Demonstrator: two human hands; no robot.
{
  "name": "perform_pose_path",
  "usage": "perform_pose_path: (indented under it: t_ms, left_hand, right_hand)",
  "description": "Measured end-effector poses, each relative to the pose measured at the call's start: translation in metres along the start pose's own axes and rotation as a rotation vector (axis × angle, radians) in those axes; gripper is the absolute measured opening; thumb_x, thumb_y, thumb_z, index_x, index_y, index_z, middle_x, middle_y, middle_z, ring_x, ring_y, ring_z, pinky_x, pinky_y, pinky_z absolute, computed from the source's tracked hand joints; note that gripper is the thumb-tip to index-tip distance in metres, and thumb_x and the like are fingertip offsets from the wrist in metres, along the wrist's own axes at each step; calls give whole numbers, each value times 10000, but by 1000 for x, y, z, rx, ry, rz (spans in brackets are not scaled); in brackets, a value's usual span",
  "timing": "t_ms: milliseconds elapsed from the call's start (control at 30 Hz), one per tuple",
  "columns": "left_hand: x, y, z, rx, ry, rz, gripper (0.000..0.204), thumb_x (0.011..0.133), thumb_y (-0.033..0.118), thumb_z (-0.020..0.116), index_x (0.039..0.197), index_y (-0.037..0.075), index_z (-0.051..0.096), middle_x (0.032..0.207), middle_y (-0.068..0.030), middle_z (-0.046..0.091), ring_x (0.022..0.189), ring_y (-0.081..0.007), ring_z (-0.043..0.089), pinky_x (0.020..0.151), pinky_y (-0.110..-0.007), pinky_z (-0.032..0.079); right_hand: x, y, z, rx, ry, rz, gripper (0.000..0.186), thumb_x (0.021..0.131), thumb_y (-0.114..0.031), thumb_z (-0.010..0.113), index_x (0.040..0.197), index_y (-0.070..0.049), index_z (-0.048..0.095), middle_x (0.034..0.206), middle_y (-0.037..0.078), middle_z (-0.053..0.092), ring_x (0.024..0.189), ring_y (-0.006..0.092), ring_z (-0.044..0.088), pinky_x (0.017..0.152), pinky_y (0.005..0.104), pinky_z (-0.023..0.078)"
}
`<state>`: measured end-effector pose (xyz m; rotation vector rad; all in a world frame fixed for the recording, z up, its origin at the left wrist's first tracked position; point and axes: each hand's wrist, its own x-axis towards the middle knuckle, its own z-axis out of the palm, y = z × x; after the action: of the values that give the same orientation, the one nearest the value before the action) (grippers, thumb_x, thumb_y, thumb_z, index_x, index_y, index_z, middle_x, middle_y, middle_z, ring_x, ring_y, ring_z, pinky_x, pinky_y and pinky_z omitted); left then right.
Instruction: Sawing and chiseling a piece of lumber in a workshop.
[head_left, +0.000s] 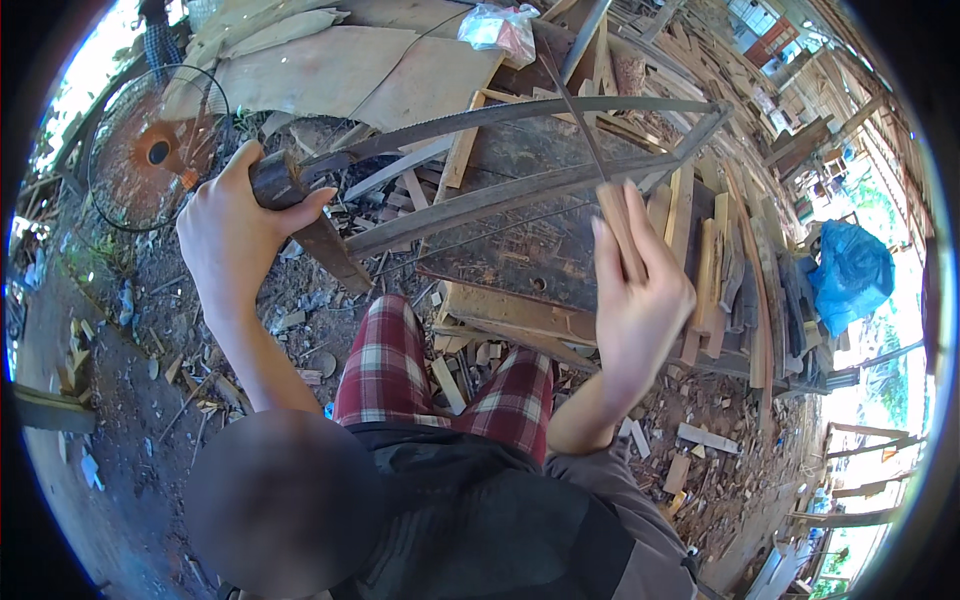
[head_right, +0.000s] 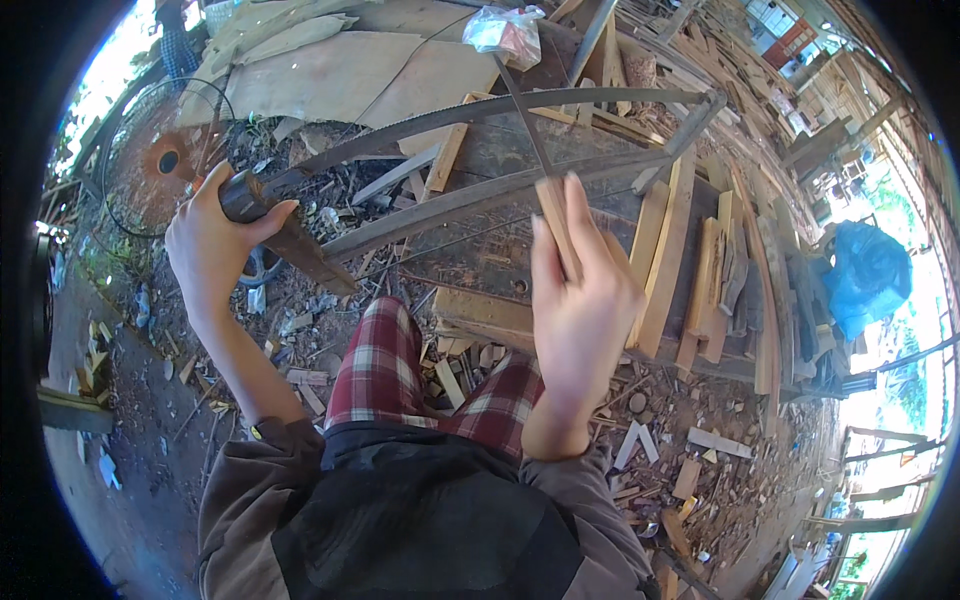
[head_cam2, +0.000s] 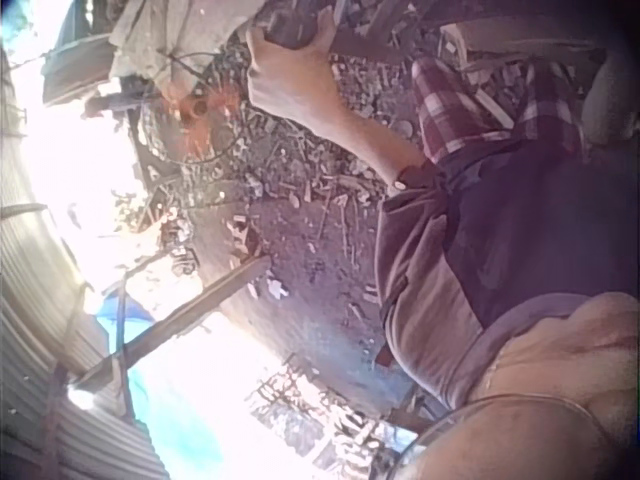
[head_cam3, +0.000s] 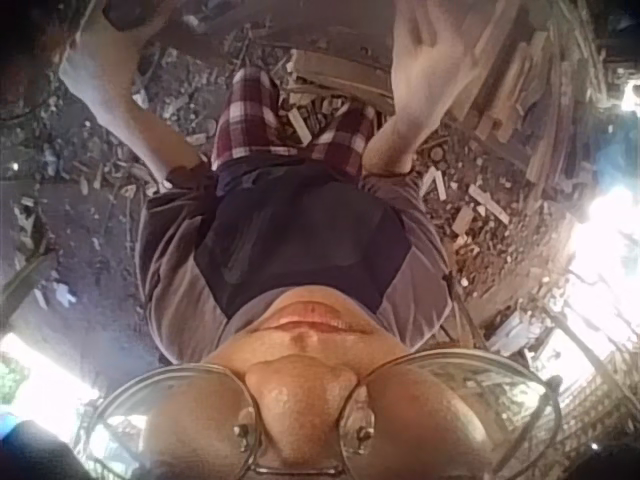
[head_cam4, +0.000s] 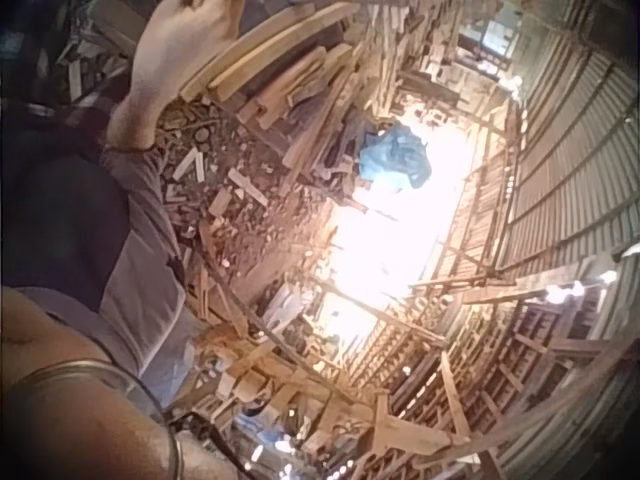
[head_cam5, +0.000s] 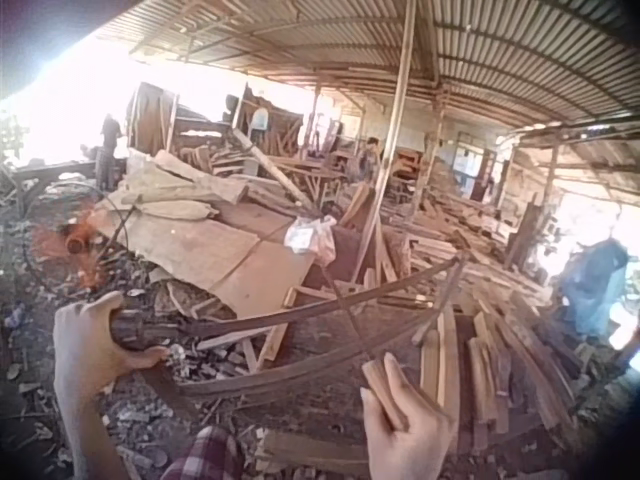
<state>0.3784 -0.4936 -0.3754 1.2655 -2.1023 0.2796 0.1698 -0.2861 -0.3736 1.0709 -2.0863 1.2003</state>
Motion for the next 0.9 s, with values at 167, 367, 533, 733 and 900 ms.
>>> perform_pose_path:
  t_ms: [167, 367, 533, 733, 900]
  left_hand:
    - [-1, 2, -4, -8, 40, 4, 741, 557, 639, 791, 1035, 88, 662, 727, -114, 677, 695, -289, 686, 635, -375, 531]
    - [-2, 2, -2, -61, 41, 6, 702, 559, 608, 804, 1005, 86, 657, 682, -103, 655, 659, -296, 670, 619, -380, 515]
    - [-1, 3, -2, -62, 39, -15, 683, 558, 594, 812, 989, 87, 656, 671, -94, 649, 652, -292, 667, 615, -376, 513]
    - [1, 3, -1, -50, 24, 11, 690, 559, 600, 811, 989, 84, 655, 673, -100, 656, 654, -288, 670, 603, -378, 513]
    - [0, 2, 0, -32, 13, -25, 711, 554, 622, 800, 1000, 88, 656, 680, -111, 658, 661, -294, 671, 607, -381, 515]
  right_hand:
    - [-4, 1, -6, 44, -17, 43, 374, 824, -70, 702, 1196, -72, 658, 703, 144, 606, 561, 216, 564, 550, 346, 443]
    - [-11, 2, -13, 41, 13, 19, 381, 817, -64, 705, 1195, -61, 656, 712, 130, 616, 557, 205, 568, 552, 323, 449]
    - [2, 1, -1, 44, -17, 4, 404, 815, -68, 705, 1214, -79, 643, 682, 115, 571, 541, 224, 538, 532, 348, 426]
    - [-15, -2, -21, 18, -14, 23, 395, 823, -81, 700, 1214, -74, 644, 663, 109, 567, 528, 219, 532, 532, 336, 428]
    - [1, -7, 3, 11, -17, -5, 387, 833, -101, 695, 1215, -74, 639, 656, 119, 544, 536, 236, 528, 536, 362, 424]
